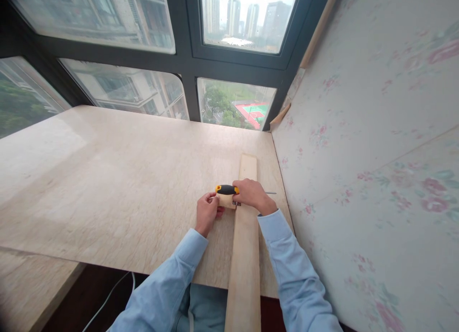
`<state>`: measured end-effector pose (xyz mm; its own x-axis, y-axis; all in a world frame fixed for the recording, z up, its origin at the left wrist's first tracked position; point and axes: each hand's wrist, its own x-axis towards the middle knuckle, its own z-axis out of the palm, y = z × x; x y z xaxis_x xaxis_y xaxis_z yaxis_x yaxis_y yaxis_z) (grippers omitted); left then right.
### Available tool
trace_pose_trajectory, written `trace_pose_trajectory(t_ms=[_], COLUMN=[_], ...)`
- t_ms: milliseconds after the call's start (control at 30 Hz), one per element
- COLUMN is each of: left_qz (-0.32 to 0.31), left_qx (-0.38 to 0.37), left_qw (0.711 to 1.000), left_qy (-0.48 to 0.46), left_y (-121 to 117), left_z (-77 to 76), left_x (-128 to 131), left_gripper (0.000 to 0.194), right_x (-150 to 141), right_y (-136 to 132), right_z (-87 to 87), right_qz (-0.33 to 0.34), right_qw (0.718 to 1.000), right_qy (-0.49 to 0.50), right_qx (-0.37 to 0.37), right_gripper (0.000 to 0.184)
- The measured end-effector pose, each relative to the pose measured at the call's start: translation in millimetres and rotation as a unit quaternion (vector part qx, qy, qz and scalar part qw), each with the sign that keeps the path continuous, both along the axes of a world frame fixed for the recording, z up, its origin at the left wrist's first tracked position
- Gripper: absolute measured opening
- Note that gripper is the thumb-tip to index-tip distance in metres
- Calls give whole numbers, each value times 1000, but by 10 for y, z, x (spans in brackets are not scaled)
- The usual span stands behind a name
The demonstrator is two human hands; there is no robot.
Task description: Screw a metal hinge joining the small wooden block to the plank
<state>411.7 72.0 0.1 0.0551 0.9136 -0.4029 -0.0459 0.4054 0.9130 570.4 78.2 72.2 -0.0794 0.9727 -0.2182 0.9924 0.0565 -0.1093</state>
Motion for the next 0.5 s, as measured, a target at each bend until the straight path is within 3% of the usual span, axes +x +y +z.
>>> trace_pose_trajectory(t_ms=[300, 500], left_qz=[11, 12], left_qx=[-1, 0], left_qw=[1000, 1000], left_qy=[-18, -10], left_y=[-18, -12], left_z=[-3, -9], left_x=[-11, -11], left_gripper=[23, 23], right_x=[83, 159], right_y=[-5, 30], right_z=[-18, -11], right_qz=[12, -27], right_qw=[988, 987], right_qy=[153, 160], right_qx=[-28, -7], right_gripper=[10, 17])
